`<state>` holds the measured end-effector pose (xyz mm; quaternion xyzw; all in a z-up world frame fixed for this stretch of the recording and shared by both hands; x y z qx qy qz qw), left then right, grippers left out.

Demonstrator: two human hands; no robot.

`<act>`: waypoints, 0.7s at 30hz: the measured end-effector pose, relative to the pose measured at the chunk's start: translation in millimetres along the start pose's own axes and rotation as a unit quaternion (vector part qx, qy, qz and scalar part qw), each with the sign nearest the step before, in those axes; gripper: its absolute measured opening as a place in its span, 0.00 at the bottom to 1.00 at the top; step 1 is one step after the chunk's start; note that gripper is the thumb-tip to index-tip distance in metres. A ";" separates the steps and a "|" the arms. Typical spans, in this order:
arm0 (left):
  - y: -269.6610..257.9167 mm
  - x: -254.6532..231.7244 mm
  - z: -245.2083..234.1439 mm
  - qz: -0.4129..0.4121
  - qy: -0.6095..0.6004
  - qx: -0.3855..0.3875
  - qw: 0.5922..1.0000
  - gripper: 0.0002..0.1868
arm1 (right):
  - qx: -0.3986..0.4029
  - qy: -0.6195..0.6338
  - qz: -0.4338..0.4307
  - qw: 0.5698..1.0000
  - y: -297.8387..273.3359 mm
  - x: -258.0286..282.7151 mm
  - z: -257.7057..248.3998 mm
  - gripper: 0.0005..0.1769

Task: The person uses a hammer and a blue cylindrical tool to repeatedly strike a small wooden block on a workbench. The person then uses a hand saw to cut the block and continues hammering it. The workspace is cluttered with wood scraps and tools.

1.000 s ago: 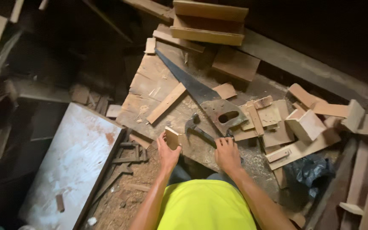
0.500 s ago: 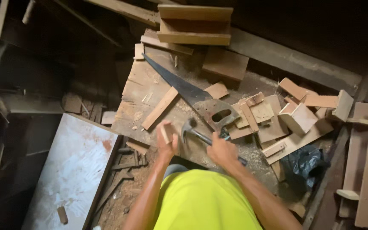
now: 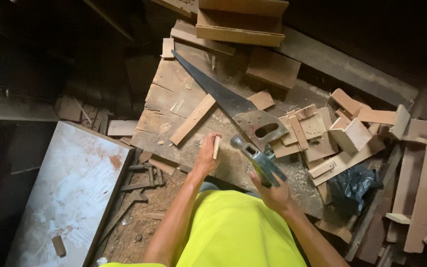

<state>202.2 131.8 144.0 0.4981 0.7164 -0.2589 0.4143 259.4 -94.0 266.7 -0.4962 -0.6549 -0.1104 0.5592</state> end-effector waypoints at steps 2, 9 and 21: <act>-0.4 2.5 -2.7 -0.019 0.002 0.015 1.000 0.38 | -0.021 -0.025 -0.122 0.992 1.7 22.5 4.2 0.15; -1.1 -2.0 -6.0 -0.013 -0.031 0.031 0.999 0.39 | 0.111 -0.204 0.152 0.961 19.7 24.1 15.0 0.11; 4.4 2.8 -6.7 -0.031 -0.052 0.013 0.998 0.36 | 0.073 -0.196 0.037 0.977 22.7 43.2 12.6 0.10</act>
Point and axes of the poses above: each hand's wrist, its own y-axis towards the middle knuckle, its own z-axis out of the palm, x = y × z, the point moved 4 cm from there along y, towards the middle knuckle, and after that the axes turned 8 degrees about y, right-handed, at the moved point
